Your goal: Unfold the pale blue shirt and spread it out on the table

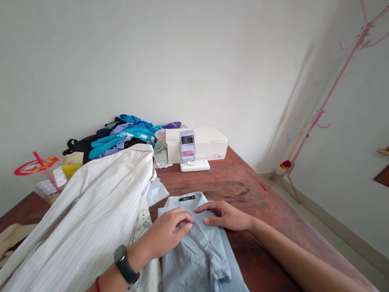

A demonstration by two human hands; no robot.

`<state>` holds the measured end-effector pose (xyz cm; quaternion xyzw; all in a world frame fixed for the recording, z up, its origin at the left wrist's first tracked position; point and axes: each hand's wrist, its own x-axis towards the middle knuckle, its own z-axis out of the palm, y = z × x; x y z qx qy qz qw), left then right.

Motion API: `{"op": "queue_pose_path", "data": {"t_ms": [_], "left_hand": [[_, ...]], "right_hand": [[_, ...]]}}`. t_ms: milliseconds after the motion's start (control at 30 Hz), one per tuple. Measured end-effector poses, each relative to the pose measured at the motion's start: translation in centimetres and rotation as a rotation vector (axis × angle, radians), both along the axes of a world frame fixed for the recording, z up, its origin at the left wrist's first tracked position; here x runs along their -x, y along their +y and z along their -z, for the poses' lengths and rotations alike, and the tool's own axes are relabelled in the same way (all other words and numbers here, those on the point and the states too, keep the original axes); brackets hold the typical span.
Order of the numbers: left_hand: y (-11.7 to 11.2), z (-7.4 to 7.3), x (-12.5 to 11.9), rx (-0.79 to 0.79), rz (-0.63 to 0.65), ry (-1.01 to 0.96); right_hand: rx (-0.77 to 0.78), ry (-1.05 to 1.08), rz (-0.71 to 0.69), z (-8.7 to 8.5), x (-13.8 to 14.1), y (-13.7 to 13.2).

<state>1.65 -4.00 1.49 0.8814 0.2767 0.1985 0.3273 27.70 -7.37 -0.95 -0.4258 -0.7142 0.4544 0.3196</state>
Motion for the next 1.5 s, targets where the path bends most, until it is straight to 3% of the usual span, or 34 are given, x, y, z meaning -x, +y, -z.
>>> {"op": "queue_pose_path", "data": {"t_ms": [900, 1500], "left_hand": [[0.05, 0.05, 0.0, 0.019, -0.006, 0.024], [-0.08, -0.65, -0.07, 0.025, 0.014, 0.062]], "right_hand": [[-0.052, -0.064, 0.013, -0.63, 0.14, -0.19], [-0.05, -0.072, 0.013, -0.51, 0.07, -0.12]]}}
